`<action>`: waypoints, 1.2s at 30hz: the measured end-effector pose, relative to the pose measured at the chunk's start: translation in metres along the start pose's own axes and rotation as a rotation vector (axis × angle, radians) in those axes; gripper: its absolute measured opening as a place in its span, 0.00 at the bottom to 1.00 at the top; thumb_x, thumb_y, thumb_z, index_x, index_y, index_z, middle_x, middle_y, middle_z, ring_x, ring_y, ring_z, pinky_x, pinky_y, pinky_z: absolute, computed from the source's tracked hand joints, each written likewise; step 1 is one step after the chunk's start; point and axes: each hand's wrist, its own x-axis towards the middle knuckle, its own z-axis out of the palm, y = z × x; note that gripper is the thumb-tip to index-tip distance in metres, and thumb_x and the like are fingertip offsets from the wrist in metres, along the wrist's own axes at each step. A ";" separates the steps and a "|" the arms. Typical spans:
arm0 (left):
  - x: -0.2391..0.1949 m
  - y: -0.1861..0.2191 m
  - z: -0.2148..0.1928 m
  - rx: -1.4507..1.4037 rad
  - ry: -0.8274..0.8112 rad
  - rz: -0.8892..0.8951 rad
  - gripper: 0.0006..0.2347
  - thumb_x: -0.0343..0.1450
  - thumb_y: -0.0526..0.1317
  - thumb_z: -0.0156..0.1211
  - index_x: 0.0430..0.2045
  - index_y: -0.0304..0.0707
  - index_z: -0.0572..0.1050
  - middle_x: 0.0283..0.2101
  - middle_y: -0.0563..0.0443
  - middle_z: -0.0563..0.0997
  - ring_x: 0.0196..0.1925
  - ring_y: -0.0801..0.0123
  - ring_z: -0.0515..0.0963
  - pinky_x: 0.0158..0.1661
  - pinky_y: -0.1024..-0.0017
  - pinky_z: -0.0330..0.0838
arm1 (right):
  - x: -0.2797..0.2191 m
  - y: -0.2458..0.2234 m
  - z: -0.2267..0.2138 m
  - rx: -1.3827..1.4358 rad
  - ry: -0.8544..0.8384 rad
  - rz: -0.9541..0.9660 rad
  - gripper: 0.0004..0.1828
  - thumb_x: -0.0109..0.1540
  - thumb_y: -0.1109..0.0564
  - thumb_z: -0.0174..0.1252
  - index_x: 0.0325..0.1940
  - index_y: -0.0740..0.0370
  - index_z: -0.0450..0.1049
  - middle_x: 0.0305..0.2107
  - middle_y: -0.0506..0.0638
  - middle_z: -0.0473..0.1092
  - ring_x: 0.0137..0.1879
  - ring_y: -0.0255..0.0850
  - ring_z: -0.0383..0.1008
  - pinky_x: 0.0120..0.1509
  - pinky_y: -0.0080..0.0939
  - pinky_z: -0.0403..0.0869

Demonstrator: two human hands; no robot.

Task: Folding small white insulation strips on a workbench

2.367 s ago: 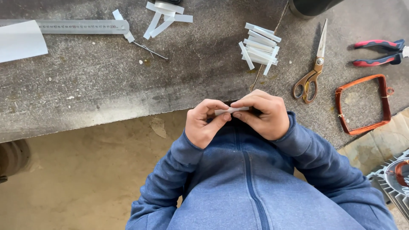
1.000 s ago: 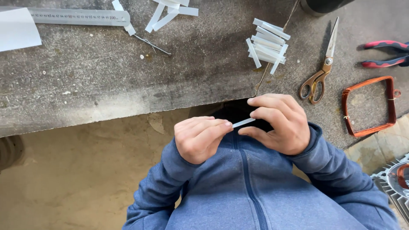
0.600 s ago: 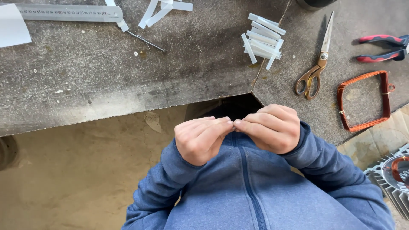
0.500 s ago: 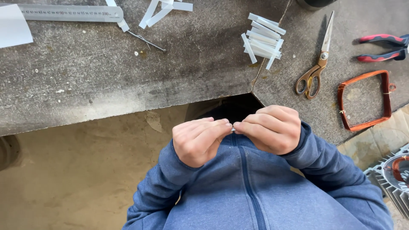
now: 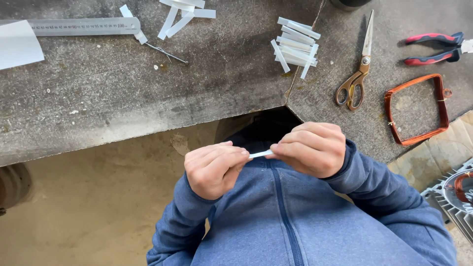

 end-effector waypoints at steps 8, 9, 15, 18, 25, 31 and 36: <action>-0.003 -0.020 0.011 -0.253 0.038 -0.281 0.03 0.66 0.31 0.73 0.30 0.38 0.84 0.28 0.52 0.87 0.29 0.63 0.87 0.32 0.69 0.83 | -0.049 0.018 0.038 0.619 0.010 0.691 0.11 0.58 0.56 0.72 0.38 0.66 0.80 0.27 0.52 0.76 0.31 0.36 0.74 0.36 0.39 0.75; -0.008 -0.023 0.014 -0.308 0.066 -0.360 0.05 0.65 0.31 0.74 0.30 0.36 0.84 0.28 0.51 0.87 0.27 0.65 0.87 0.31 0.71 0.82 | -0.061 0.017 0.048 0.829 0.064 0.831 0.10 0.60 0.61 0.70 0.40 0.70 0.79 0.30 0.55 0.77 0.35 0.34 0.75 0.40 0.37 0.77; -0.021 -0.013 0.050 -0.431 0.034 -0.519 0.07 0.63 0.29 0.74 0.32 0.34 0.83 0.26 0.50 0.85 0.24 0.66 0.86 0.27 0.72 0.81 | -0.067 0.026 0.054 0.953 0.150 0.712 0.06 0.62 0.68 0.64 0.39 0.75 0.74 0.36 0.65 0.74 0.36 0.46 0.82 0.41 0.42 0.79; -0.012 -0.007 0.050 -0.406 -0.009 -0.457 0.08 0.65 0.34 0.74 0.35 0.37 0.84 0.29 0.50 0.86 0.27 0.64 0.88 0.29 0.73 0.82 | -0.057 0.024 0.047 0.829 0.085 0.732 0.08 0.65 0.62 0.63 0.40 0.71 0.73 0.36 0.62 0.75 0.38 0.40 0.76 0.43 0.40 0.75; 0.001 -0.016 0.029 -0.374 -0.036 -0.334 0.17 0.69 0.38 0.71 0.52 0.39 0.78 0.36 0.49 0.86 0.31 0.62 0.87 0.35 0.66 0.83 | -0.043 0.026 0.024 0.639 -0.238 0.701 0.05 0.67 0.61 0.57 0.45 0.66 0.76 0.24 0.50 0.79 0.29 0.35 0.77 0.38 0.35 0.75; 0.001 -0.019 0.030 -0.339 -0.125 -0.381 0.07 0.68 0.32 0.71 0.38 0.41 0.84 0.30 0.52 0.87 0.34 0.58 0.88 0.36 0.69 0.82 | -0.033 0.027 0.016 0.259 -0.223 0.582 0.11 0.63 0.56 0.67 0.49 0.57 0.79 0.27 0.48 0.79 0.32 0.45 0.80 0.37 0.43 0.76; 0.000 -0.020 0.026 -0.278 -0.125 -0.393 0.08 0.68 0.32 0.70 0.39 0.41 0.84 0.32 0.52 0.88 0.36 0.60 0.88 0.37 0.69 0.83 | -0.022 0.028 0.016 0.158 -0.195 0.312 0.07 0.62 0.62 0.67 0.45 0.59 0.82 0.28 0.52 0.76 0.31 0.49 0.77 0.35 0.45 0.77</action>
